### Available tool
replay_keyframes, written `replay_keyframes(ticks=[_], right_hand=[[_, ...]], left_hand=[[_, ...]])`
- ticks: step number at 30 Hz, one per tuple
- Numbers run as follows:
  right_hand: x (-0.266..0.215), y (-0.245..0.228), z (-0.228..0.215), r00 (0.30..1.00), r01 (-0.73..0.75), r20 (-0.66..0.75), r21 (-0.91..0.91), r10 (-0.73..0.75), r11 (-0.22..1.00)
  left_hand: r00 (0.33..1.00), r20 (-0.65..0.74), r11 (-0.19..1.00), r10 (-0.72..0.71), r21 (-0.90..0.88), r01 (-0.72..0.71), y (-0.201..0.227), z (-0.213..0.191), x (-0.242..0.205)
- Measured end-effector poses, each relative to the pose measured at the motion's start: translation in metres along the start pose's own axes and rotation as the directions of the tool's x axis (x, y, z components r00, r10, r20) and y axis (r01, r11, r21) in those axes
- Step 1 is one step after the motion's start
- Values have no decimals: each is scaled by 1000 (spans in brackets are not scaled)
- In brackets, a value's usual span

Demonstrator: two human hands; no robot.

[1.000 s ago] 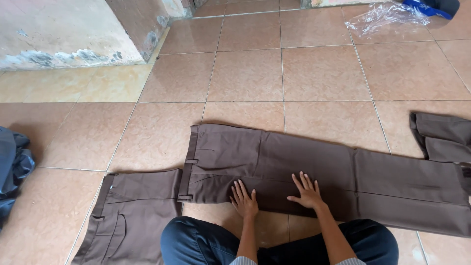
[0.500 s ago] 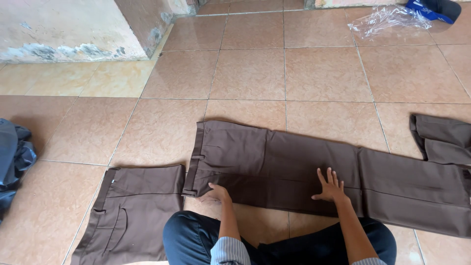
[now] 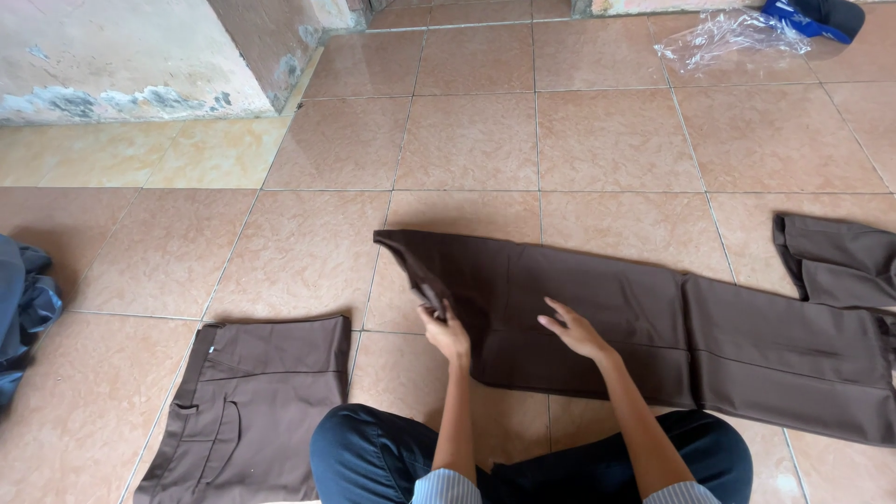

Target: Folding brown trousers on the floor in a sewing factory environment.

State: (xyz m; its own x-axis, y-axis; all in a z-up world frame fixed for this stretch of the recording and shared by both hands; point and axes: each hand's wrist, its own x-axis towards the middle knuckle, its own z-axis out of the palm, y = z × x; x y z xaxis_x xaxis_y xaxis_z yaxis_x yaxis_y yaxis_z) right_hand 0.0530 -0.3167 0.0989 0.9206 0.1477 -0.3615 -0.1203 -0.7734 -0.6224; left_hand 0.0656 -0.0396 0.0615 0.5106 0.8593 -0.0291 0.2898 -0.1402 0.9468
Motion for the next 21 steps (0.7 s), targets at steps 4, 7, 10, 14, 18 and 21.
replay_keyframes(ticks=[4,7,10,14,18,21], right_hand=[[-30,-105,5,949,289,-34,491,-314,822],[-28,-113,9,949,308,-99,490,-298,816],[-24,-92,13,983,183,-69,488,-172,854],[1,-44,19,985,155,-16,507,-170,848],[-23,-80,-11,983,179,-119,503,-137,846],[-30,-99,-25,886,200,-446,615,128,762]], left_hand=[[899,414,978,142,81,-192,65,-18,-61],[735,657,960,169,58,-272,88,-31,-86],[626,771,980,115,14,-197,102,-49,-90],[622,776,965,103,72,-250,126,-63,-90],[754,643,931,134,179,-318,109,-37,-74],[891,455,992,5,107,-60,109,-42,-55]])
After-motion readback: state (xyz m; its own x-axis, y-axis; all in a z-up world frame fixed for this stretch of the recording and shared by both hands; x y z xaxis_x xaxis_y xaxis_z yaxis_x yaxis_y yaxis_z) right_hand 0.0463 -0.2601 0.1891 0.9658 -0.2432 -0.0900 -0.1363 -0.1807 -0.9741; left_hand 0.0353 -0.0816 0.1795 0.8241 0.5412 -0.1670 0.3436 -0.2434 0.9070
